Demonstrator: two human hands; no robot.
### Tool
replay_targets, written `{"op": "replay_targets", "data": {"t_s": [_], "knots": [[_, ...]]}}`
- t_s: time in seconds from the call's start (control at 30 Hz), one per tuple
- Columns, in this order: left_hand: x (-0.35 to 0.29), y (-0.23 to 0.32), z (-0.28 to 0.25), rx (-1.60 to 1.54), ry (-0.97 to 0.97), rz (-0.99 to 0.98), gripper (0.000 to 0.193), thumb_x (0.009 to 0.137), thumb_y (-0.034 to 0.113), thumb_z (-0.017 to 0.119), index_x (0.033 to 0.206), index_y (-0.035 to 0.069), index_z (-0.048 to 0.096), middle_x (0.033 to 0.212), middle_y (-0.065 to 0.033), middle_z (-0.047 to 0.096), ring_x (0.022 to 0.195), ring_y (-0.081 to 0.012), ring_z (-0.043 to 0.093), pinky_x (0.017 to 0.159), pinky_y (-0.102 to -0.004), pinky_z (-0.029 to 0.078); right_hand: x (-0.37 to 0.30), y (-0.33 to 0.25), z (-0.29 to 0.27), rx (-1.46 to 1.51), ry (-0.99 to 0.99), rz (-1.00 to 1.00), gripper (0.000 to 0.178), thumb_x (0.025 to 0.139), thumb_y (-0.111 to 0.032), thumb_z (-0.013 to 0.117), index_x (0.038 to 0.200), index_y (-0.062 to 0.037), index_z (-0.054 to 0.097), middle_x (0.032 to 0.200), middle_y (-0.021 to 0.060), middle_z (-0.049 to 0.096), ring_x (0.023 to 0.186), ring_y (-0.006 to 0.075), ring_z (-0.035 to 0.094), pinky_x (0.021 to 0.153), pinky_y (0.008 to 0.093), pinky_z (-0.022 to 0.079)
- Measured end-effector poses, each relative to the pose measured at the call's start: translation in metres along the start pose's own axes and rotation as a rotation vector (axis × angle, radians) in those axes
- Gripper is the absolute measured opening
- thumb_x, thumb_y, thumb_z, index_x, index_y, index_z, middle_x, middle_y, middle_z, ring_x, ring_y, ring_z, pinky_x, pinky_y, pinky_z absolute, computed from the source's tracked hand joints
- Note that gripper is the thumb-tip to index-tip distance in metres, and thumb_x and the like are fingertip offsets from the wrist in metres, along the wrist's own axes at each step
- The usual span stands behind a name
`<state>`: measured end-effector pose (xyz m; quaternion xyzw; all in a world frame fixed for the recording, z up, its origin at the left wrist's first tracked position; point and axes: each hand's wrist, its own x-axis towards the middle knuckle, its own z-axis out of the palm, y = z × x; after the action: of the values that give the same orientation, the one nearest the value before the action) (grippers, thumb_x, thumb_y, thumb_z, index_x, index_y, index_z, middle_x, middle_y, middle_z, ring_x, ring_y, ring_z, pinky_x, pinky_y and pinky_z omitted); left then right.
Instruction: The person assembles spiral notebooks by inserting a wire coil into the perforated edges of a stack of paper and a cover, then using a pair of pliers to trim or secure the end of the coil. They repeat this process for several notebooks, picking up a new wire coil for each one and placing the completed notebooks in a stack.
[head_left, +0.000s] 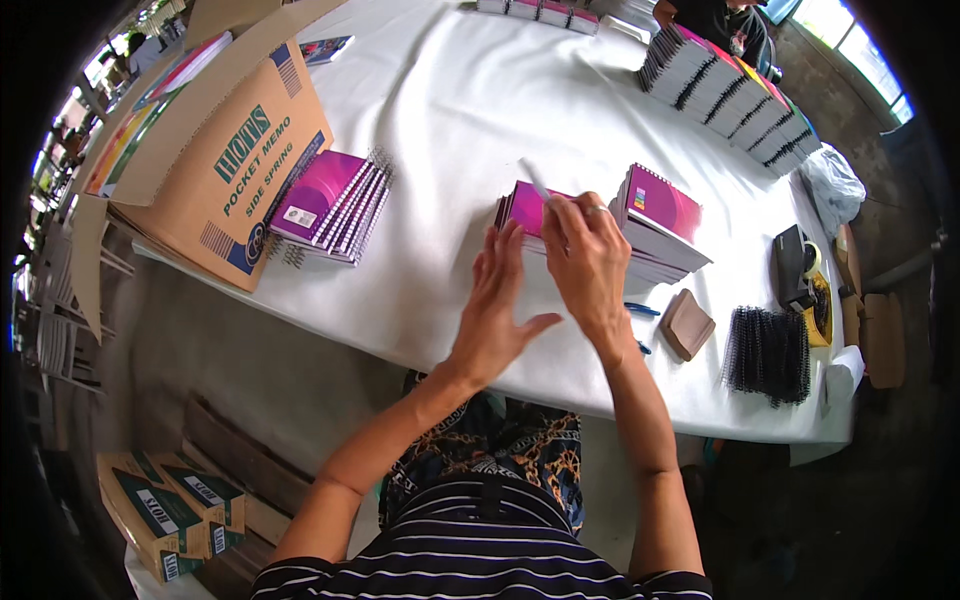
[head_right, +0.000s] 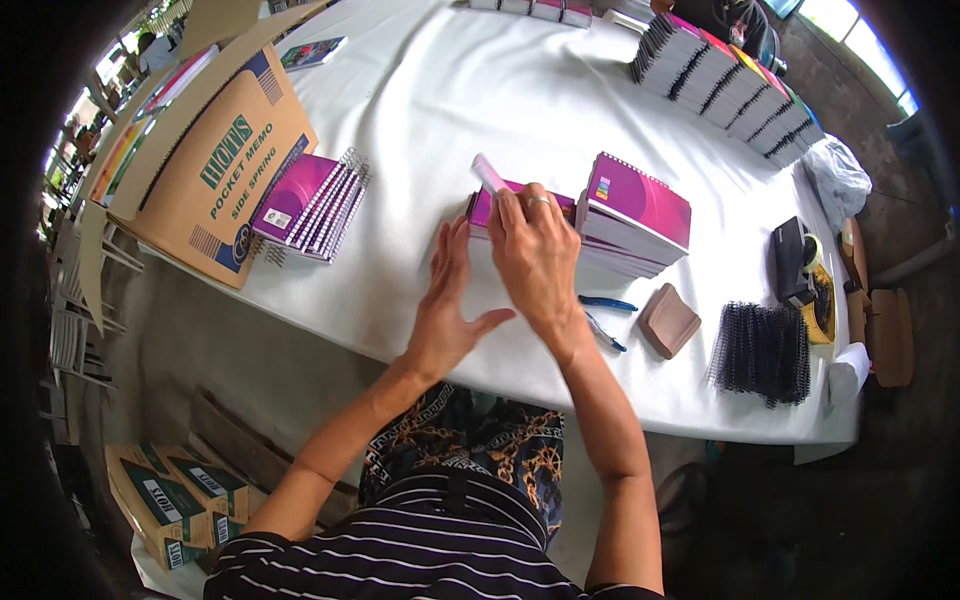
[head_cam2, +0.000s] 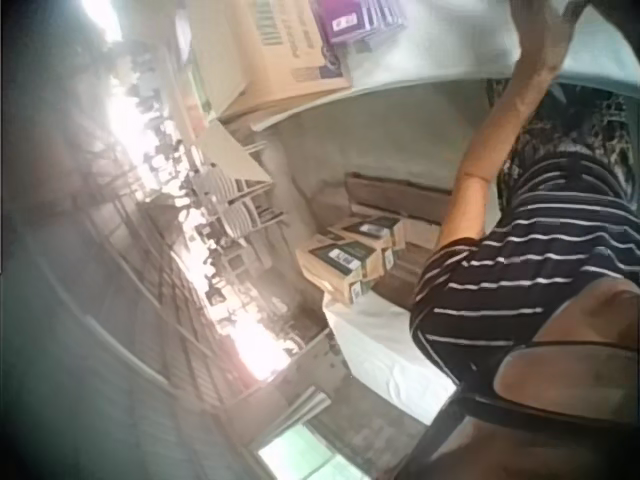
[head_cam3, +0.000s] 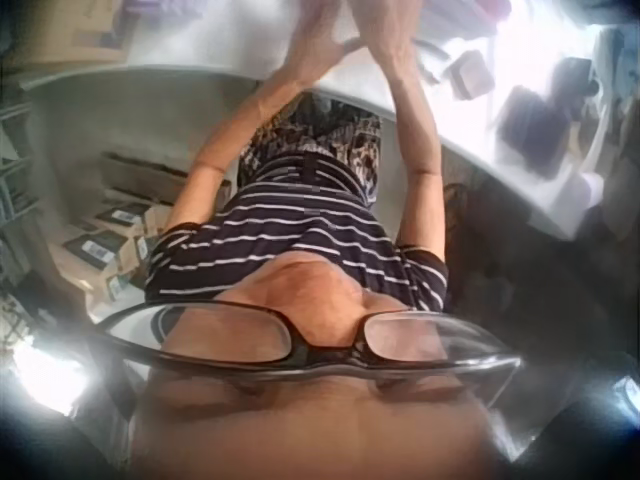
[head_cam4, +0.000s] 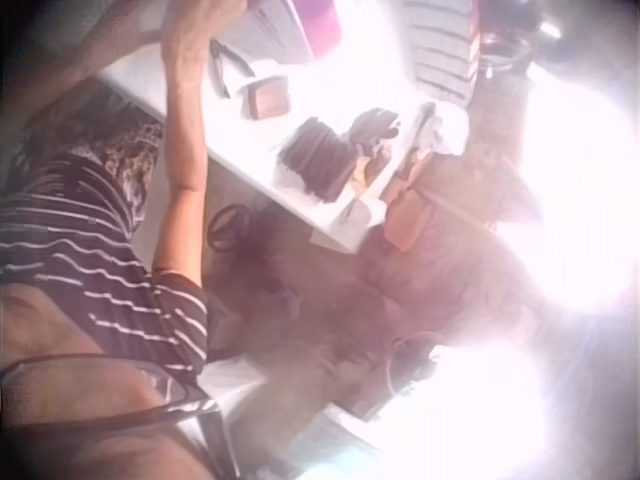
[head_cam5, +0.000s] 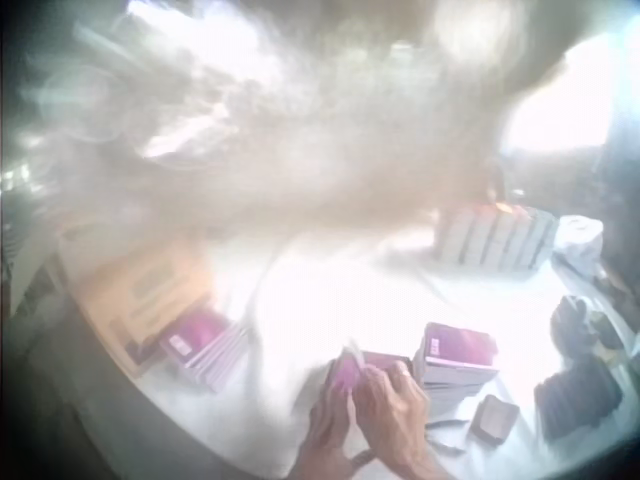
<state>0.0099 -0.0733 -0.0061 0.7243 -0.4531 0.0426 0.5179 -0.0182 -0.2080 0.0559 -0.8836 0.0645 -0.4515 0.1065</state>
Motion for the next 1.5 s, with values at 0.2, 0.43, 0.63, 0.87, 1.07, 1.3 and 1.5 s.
{"op": "replay_targets", "data": {"t_s": [0.2, 0.43, 0.63, 0.87, 1.07, 1.3, 1.5], "knots": [[-0.005, 0.022, 0.002, -0.112, 0.039, 0.086, 0.077, 0.086, 0.002, 0.068, 0.152, 0.000, 0.028, 0.146, -0.0256, 0.045, 0.134, -0.0388, 0.047, 0.106, -0.0439, 0.045, -0.030, -0.019, -0.053, 0.781, -0.078, 0.814, 0.021, 0.084, -0.014, 0.076, 0.096, 0.0018, 0.070, 0.096, 0.0105, 0.067, 0.077, 0.0214, 0.069, 0.067, 0.0346, 0.056], [0.003, -0.046, -0.037, -0.631, -0.754, -0.017, 0.076, 0.086, 0.010, 0.074, 0.152, 0.007, 0.035, 0.143, -0.0150, 0.054, 0.133, -0.0245, 0.052, 0.107, -0.0328, 0.043, -0.104, 0.018, -0.058, 1.003, -0.457, 0.722, 0.036, 0.079, -0.010, 0.082, 0.106, -0.0034, 0.060, 0.104, 0.0048, 0.064, 0.097, 0.0165, 0.060, 0.090, 0.0319, 0.047], [-0.017, -0.026, -0.021, -0.796, -0.229, -0.217, 0.100, 0.082, 0.027, 0.079, 0.158, 0.007, 0.016, 0.158, -0.0196, 0.031, 0.146, -0.0278, 0.029, 0.116, -0.0414, 0.030, -0.131, -0.002, -0.026, 0.982, -0.231, 0.812, 0.022, 0.081, -0.002, 0.077, 0.090, -0.0030, 0.057, 0.095, 0.0047, 0.065, 0.088, 0.0114, 0.059, 0.079, 0.0260, 0.047], [0.002, 0.035, -0.009, 0.435, -0.349, 0.362, 0.081, 0.082, 0.046, 0.070, 0.149, 0.009, 0.041, 0.151, -0.0108, 0.044, 0.142, -0.0371, 0.036, 0.113, -0.0601, 0.027, -0.140, -0.001, -0.038, 1.201, -0.216, 0.880, 0.038, 0.080, -0.007, 0.079, 0.110, 0.0044, 0.058, 0.104, 0.0117, 0.064, 0.096, 0.0199, 0.063, 0.087, 0.0346, 0.050], [0.001, 0.022, 0.003, 0.436, -0.389, 0.399, 0.056, 0.087, 0.039, 0.066, 0.136, 0.013, 0.058, 0.127, -0.0053, 0.066, 0.117, -0.0325, 0.062, 0.101, -0.0520, 0.046, -0.121, 0.161, -0.141, -0.024, -0.165, 0.583, 0.016, 0.078, 0.005, 0.073, 0.092, -0.0028, 0.069, 0.098, 0.0108, 0.071, 0.099, 0.0233, 0.065, 0.080, 0.0339, 0.051], [0.003, 0.025, 0.004, 0.421, -0.421, 0.406, 0.055, 0.089, 0.036, 0.067, 0.136, 0.010, 0.057, 0.126, -0.0064, 0.067, 0.117, -0.0320, 0.063, 0.099, -0.0490, 0.048, -0.164, 0.277, -0.180, -1.119, -0.442, 0.566, 0.028, 0.082, -0.026, 0.074, 0.098, -0.0037, 0.070, 0.104, 0.0145, 0.065, 0.099, 0.0312, 0.062, 0.078, 0.0453, 0.049], [0.004, 0.022, 0.000, 0.427, -0.422, 0.382, 0.060, 0.086, 0.033, 0.069, 0.139, 0.010, 0.054, 0.124, -0.0075, 0.067, 0.118, -0.0315, 0.062, 0.100, -0.0485, 0.047, -0.158, 0.276, -0.172, -1.030, -0.511, 0.538, 0.028, 0.082, -0.027, 0.072, 0.097, -0.0036, 0.067, 0.101, 0.0150, 0.065, 0.097, 0.0322, 0.062, 0.081, 0.0463, 0.050]]}}
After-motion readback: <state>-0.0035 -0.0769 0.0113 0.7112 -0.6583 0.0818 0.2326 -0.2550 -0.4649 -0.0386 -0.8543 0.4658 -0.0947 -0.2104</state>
